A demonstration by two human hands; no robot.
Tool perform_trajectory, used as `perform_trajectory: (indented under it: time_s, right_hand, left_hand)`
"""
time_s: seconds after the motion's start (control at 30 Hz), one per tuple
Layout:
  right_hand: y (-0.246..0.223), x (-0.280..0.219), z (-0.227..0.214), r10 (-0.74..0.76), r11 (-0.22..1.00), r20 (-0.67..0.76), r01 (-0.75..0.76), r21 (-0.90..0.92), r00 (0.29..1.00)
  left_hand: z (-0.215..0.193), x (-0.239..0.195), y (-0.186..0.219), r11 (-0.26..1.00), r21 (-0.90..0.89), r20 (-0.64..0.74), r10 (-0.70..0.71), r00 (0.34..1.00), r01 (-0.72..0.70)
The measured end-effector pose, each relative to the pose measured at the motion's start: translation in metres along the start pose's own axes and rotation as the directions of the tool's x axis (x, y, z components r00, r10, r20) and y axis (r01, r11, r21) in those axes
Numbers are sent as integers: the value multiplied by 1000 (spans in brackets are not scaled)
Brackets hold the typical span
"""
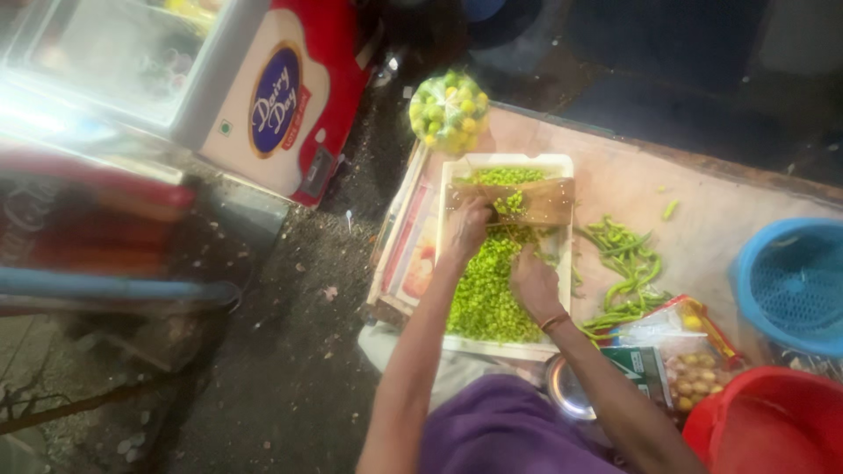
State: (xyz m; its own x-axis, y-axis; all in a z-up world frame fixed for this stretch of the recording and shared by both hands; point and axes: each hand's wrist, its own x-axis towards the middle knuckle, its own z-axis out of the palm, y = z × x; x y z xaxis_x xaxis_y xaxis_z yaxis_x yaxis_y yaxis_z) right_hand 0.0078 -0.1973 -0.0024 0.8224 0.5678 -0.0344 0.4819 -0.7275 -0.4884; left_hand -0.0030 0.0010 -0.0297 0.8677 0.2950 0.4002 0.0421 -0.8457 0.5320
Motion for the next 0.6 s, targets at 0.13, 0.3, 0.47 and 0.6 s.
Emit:
perform_trajectory:
  time_s: [0.13, 0.3, 0.47, 0.6]
  right_hand:
    - [-1, 1, -9, -13, 999, -3, 13, 37, 1000]
    - [6, 5, 4, 8, 999, 2, -8, 38, 1000]
    - [-5, 38, 13, 40, 999, 84, -42, 20, 996]
    - [-10, 46, -2, 50, 999, 107, -50, -10, 993]
  left_hand:
    - [-6, 10, 3, 999, -21, 61, 49, 997, -48]
    - [-2, 13, 3, 996, -60, 17, 63, 998, -62]
    - [20, 4, -16, 992, -107, 73, -61, 995, 69]
    - [21, 6, -23, 992, -129, 5, 18, 1000, -17]
